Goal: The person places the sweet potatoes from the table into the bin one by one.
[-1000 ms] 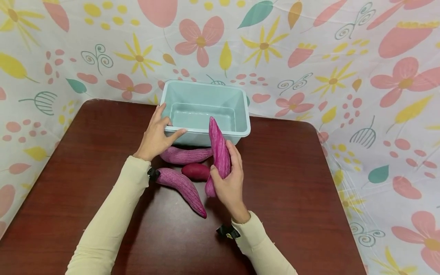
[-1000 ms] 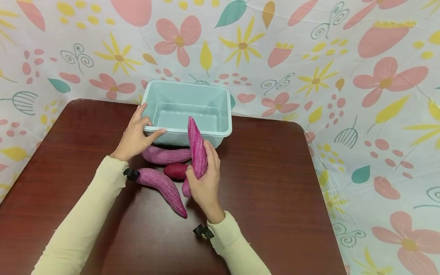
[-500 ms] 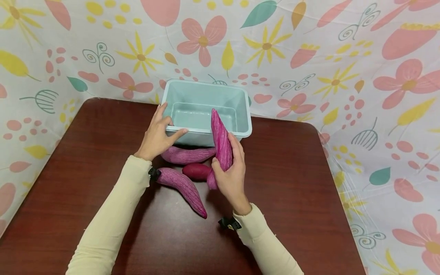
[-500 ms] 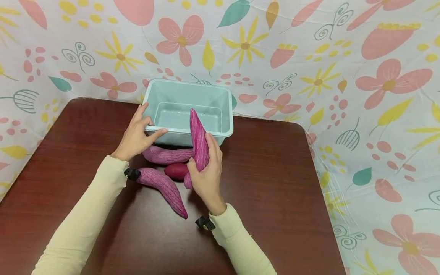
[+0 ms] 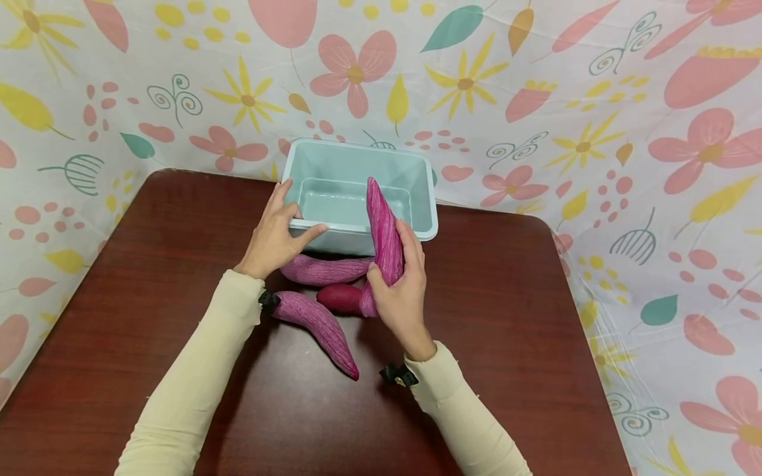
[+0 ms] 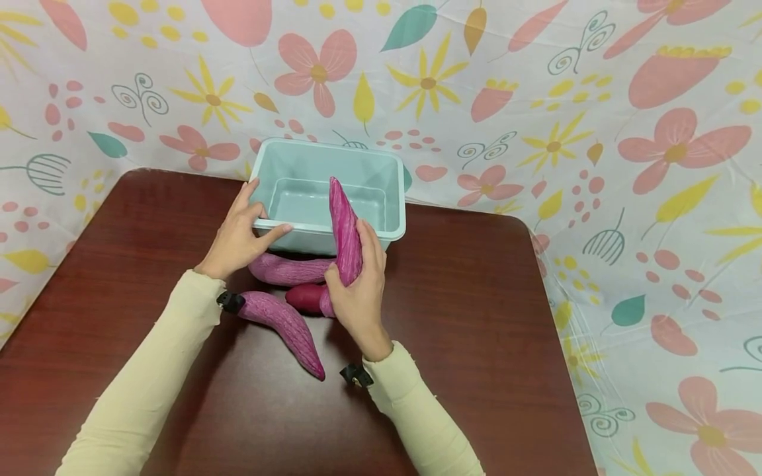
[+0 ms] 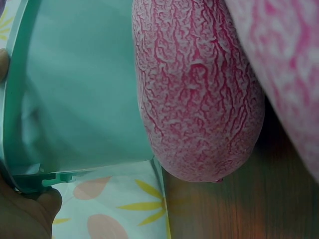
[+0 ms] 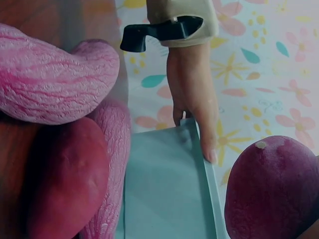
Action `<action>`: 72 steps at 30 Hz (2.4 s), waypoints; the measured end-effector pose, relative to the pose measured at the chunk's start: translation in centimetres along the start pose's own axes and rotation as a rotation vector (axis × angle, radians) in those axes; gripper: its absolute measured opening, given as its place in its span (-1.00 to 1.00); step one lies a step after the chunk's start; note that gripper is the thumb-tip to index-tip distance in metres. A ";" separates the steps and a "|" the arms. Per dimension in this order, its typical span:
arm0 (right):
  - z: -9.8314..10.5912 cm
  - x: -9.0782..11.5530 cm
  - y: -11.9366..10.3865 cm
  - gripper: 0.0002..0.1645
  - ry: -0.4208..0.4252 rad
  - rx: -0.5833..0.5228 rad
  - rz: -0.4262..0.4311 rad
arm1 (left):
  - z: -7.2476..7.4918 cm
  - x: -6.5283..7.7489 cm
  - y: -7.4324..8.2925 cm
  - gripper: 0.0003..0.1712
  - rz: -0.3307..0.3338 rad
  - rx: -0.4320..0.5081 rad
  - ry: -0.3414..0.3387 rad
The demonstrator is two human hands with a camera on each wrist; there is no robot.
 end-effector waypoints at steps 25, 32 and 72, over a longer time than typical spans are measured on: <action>-0.8 -4.5 -1.1 -0.11 -0.013 0.140 0.136 | 0.2 -0.1 0.0 -0.39 0.020 0.012 -0.011; -0.6 -6.5 -1.3 -0.12 -0.029 0.155 0.154 | 0.0 0.1 0.1 -0.40 0.034 0.026 -0.024; -0.5 -12.7 -0.5 -0.17 -0.100 0.250 0.228 | 0.2 0.1 0.1 -0.39 0.039 0.068 -0.038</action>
Point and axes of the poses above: each hand's wrist, its own x-axis away from the middle knuckle, its own z-axis out of the back of the hand, y = z × x, the point moved 2 cm from there along -x, towards the middle knuckle, and after that the axes turned 6 degrees about -z, right-handed, at the moved point
